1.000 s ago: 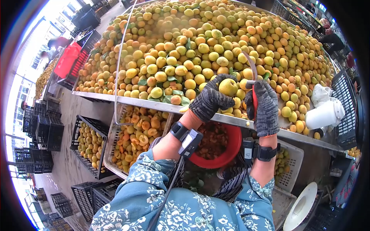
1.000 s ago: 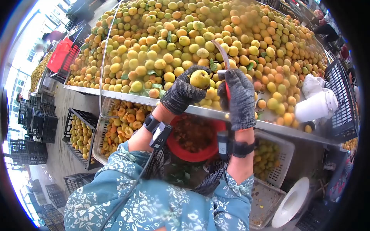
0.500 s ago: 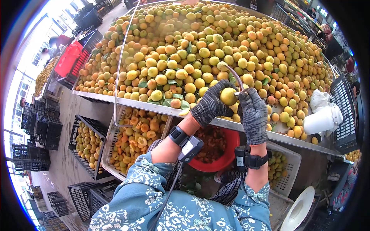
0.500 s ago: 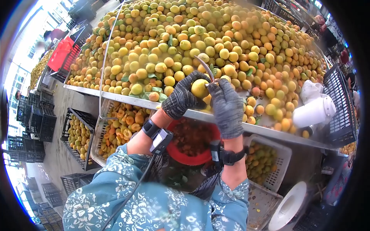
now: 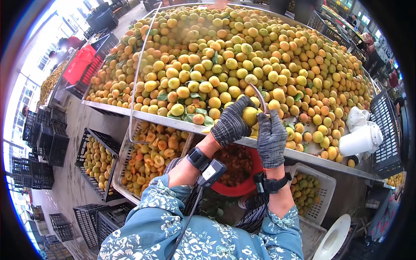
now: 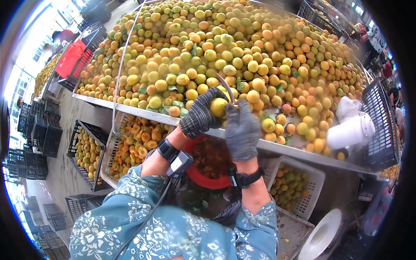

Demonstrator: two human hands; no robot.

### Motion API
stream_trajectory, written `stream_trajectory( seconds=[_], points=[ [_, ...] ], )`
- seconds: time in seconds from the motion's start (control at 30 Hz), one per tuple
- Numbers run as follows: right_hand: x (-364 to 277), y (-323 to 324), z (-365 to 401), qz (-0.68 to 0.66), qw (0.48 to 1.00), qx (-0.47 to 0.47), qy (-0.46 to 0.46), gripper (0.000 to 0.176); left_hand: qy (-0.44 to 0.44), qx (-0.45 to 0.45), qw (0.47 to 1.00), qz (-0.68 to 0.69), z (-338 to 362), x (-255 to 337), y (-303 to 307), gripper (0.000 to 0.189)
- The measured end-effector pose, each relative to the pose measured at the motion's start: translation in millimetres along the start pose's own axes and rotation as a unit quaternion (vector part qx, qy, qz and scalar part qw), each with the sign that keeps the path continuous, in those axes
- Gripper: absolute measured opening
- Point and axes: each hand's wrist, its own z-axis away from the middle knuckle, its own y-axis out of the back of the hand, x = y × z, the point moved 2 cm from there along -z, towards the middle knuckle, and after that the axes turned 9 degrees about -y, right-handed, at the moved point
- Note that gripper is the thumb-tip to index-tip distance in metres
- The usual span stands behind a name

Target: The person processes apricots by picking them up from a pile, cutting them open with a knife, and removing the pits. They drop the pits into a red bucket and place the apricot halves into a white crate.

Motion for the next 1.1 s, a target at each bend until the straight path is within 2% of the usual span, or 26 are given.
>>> stream_trajectory(
  seconds=[0.03,0.07,0.1,0.17,0.23,0.27,0.3,0.33,0.37,0.4,0.43,0.47,0.5,0.57,0.6,0.63,0.73,0.77,0.83,0.87,0.9,0.97,1.03,1.1],
  points=[
    [0.0,-1.5,1.1,0.003,0.998,0.048,0.048,0.024,-0.015,0.018,1.0,-0.011,1.5,-0.5,-2.7,0.048],
    [2.7,-3.7,1.2,0.003,0.998,0.048,0.05,0.024,-0.03,0.037,0.999,-0.022,2.6,-0.2,-3.9,0.043],
    [6.5,-5.4,1.5,-0.018,0.999,0.034,0.032,0.024,-0.031,0.037,0.999,-0.022,3.0,2.5,-3.8,0.043],
    [15.2,-9.4,0.9,-0.04,0.999,0.024,0.014,0.025,-0.028,0.047,0.99,-0.131,2.5,8.7,-2.4,0.04],
    [28.1,-15.5,-0.5,-0.168,0.981,-0.019,-0.092,0.026,-0.043,0.056,0.987,-0.143,3.1,10.0,-3.9,0.041],
    [34.4,-13.8,-2.5,-0.169,0.981,-0.019,-0.092,0.026,-0.048,0.054,0.979,-0.191,4.2,9.1,-4.9,0.042],
    [34.3,-9.9,-5.9,-0.072,0.996,-0.034,0.031,0.027,-0.053,0.051,0.969,-0.237,4.9,10.1,-5.8,0.043],
    [32.4,-8.4,-6.6,0.026,0.987,-0.045,0.152,0.03,-0.059,0.048,0.967,-0.244,5.9,11.6,-5.5,0.045],
    [33.2,-5.3,-5.1,0.025,0.987,-0.043,0.151,0.03,-0.061,0.046,0.967,-0.245,4.9,13.1,-5.8,0.045],
    [33.9,-0.5,-3.8,-0.21,0.961,-0.142,-0.111,0.031,-0.071,0.054,0.971,-0.221,4.7,15.2,-6.0,0.042],
    [28.3,2.2,0.9,-0.417,0.806,-0.223,-0.357,0.032,-0.081,0.063,0.975,-0.197,3.8,16.4,-5.7,0.039],
    [13.0,9.5,1.6,-0.4,0.779,-0.24,-0.42,0.036,-0.081,0.061,0.975,-0.197,1.8,14.0,-6.1,0.039],
    [13.8,12.6,1.9,-0.401,0.778,-0.239,-0.42,0.036,-0.073,0.072,0.984,-0.145,-1.4,10.1,-6.2,0.041],
    [7.9,15.4,1.2,-0.626,0.603,-0.366,-0.333,0.04,-0.063,0.085,0.99,-0.093,-4.9,3.8,-6.0,0.044],
    [3.0,18.8,-2.5,-0.656,0.581,-0.325,-0.357,0.043,-0.065,0.078,0.995,-0.016,-5.8,2.8,-6.6,0.049],
    [6.8,20.6,-5.5,-0.658,0.579,-0.323,-0.356,0.043,-0.068,0.064,0.994,0.061,-6.7,2.4,-8.0,0.053],
    [19.9,32.9,-17.0,-0.587,0.706,-0.216,-0.332,0.042,-0.04,0.063,0.992,0.099,-6.4,-1.8,-7.6,0.062],
    [17.5,34.4,-16.8,-0.587,0.706,-0.219,-0.33,0.042,-0.034,0.067,0.992,0.105,-6.8,-4.0,-7.0,0.066],
    [16.7,38.1,-14.8,-0.511,0.773,-0.153,-0.343,0.041,-0.03,0.066,0.991,0.112,-8.5,-2.5,-3.6,0.068],
    [15.2,38.5,-13.9,-0.482,0.807,-0.148,-0.308,0.037,-0.021,0.062,0.991,0.118,-9.2,-1.6,-2.7,0.068],
    [16.8,33.9,-12.6,-0.482,0.807,-0.149,-0.306,0.037,-0.012,0.057,0.991,0.124,-9.7,1.0,-1.6,0.068],
    [18.7,23.5,-11.9,-0.374,0.894,-0.101,-0.226,0.031,-0.012,0.054,0.992,0.111,-11.3,0.8,0.2,0.069],
    [9.3,20.0,-8.8,-0.376,0.889,-0.11,-0.239,0.028,-0.038,0.052,0.994,0.09,-11.7,-4.7,-2.1,0.07],
    [12.5,15.0,-9.3,-0.346,0.916,-0.11,-0.17,0.027,-0.046,0.059,0.996,0.054,-10.9,-4.6,-4.3,0.069]
  ],
)
